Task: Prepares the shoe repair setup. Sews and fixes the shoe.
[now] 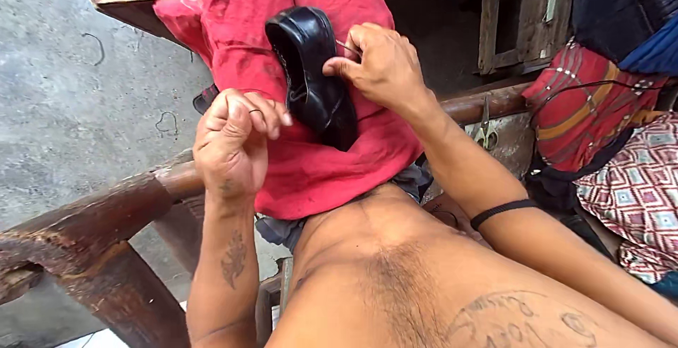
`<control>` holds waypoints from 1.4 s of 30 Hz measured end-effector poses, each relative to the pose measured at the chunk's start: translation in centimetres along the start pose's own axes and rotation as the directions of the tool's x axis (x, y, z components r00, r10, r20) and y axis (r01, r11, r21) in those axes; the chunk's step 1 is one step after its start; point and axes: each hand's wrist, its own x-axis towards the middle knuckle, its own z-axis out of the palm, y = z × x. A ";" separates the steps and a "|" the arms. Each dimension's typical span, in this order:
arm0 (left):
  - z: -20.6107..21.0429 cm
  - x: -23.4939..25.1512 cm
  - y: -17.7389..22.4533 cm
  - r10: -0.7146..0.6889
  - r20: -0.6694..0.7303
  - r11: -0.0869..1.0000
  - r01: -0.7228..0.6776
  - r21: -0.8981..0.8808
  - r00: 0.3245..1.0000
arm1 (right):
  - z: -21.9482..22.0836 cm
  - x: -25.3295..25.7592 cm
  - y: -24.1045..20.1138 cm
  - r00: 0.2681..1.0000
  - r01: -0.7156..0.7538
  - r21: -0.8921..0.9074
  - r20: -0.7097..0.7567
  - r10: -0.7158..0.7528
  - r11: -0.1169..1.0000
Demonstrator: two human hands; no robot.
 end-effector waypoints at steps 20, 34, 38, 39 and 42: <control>2.1 6.7 3.3 -0.279 -0.057 0.330 0.152 0.932 0.959 | 1.0 -0.8 3.4 0.941 0.190 0.668 -0.332 0.059 0.720; 0.9 8.1 0.5 -0.592 0.115 0.723 0.463 0.512 0.798 | 0.9 -6.8 4.4 0.982 0.167 0.314 -0.140 -0.129 0.935; 0.8 8.3 0.5 -0.607 0.106 0.715 0.483 0.506 0.788 | 1.4 -6.1 4.1 0.979 0.184 0.214 -0.127 -0.160 0.959; 0.8 8.3 0.5 -0.608 0.103 0.714 0.486 0.504 0.787 | 1.4 -6.0 4.1 0.980 0.183 0.205 -0.116 -0.162 0.962; 0.6 8.4 0.5 -0.604 0.118 0.726 0.483 0.490 0.788 | 1.3 -6.0 4.1 0.982 0.179 0.176 -0.090 -0.165 0.968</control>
